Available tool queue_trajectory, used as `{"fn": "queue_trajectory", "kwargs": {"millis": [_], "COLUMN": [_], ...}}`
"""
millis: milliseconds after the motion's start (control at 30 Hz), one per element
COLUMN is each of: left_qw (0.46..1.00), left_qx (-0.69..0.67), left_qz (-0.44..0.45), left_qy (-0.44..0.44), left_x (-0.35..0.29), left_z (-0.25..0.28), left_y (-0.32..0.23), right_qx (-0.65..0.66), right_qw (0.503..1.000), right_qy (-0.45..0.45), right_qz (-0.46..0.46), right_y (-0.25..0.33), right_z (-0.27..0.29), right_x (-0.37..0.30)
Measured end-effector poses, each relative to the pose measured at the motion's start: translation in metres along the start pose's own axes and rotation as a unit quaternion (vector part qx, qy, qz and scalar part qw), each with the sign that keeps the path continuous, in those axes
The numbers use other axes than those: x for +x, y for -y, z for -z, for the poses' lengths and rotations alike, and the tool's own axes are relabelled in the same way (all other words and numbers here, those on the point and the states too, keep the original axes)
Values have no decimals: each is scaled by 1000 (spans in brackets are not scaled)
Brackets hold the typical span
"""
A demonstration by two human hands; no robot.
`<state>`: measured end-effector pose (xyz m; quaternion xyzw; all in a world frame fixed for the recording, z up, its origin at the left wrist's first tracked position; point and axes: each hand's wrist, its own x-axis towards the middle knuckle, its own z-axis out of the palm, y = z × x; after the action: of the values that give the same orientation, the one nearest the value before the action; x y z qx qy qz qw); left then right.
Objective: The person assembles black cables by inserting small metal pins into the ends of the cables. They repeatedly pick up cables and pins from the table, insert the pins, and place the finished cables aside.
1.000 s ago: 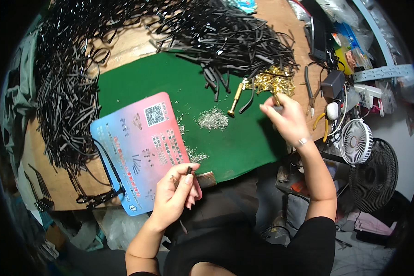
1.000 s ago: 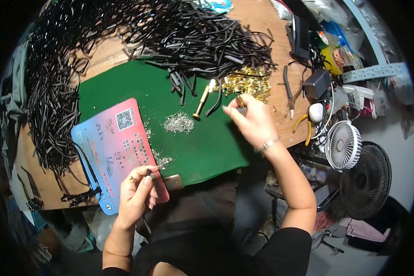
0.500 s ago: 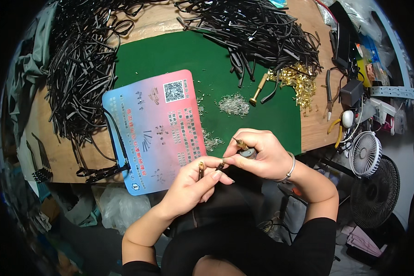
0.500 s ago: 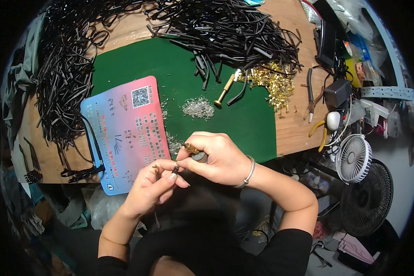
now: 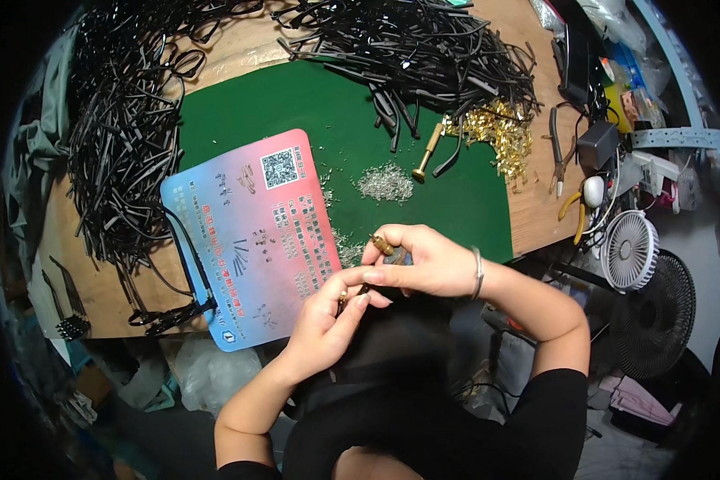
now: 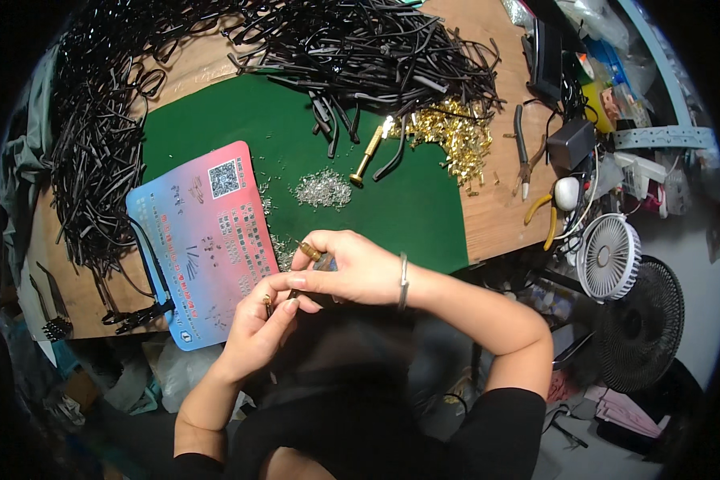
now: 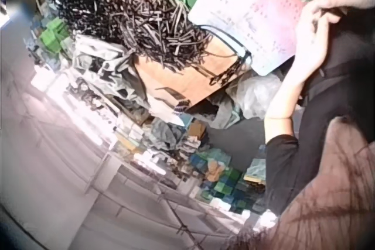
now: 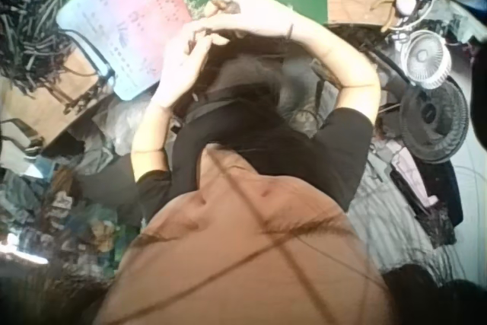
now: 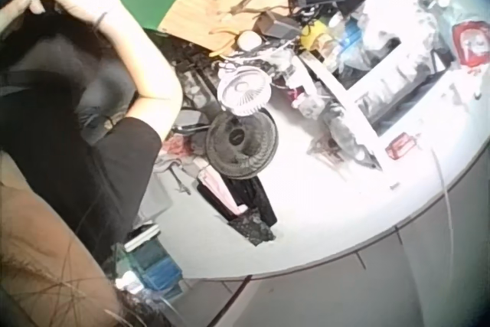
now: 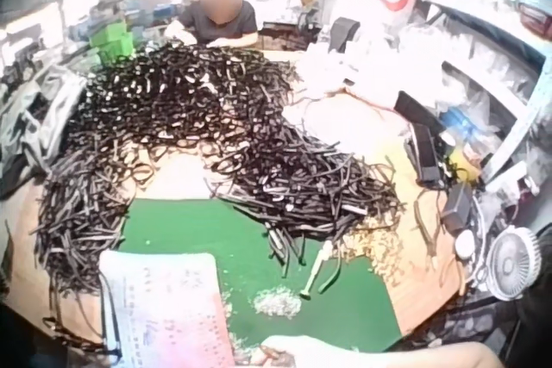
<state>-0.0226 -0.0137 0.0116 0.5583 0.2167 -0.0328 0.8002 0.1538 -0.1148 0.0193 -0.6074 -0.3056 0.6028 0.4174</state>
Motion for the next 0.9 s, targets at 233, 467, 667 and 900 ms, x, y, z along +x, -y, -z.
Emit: {"fn": "queue_trajectory", "kwargs": {"millis": [233, 467, 667, 900], "left_qw": [973, 946, 955, 952], "left_qx": [175, 255, 238, 248], "left_qz": [-78, -118, -95, -85], "left_qy": [-131, -161, -151, -157], "left_x": [-2, 10, 12, 10], "left_z": [14, 12, 13, 12], "left_y": [7, 13, 14, 11], "right_qx": [-447, -547, -414, -516], "right_qw": [876, 812, 885, 814], "right_qy": [-166, -197, -203, -253], "right_qz": [79, 53, 64, 87], "right_y": [1, -8, -5, -17], "right_z": [-5, -16, 9, -2], "right_x": [-23, -21, -31, -30]}}
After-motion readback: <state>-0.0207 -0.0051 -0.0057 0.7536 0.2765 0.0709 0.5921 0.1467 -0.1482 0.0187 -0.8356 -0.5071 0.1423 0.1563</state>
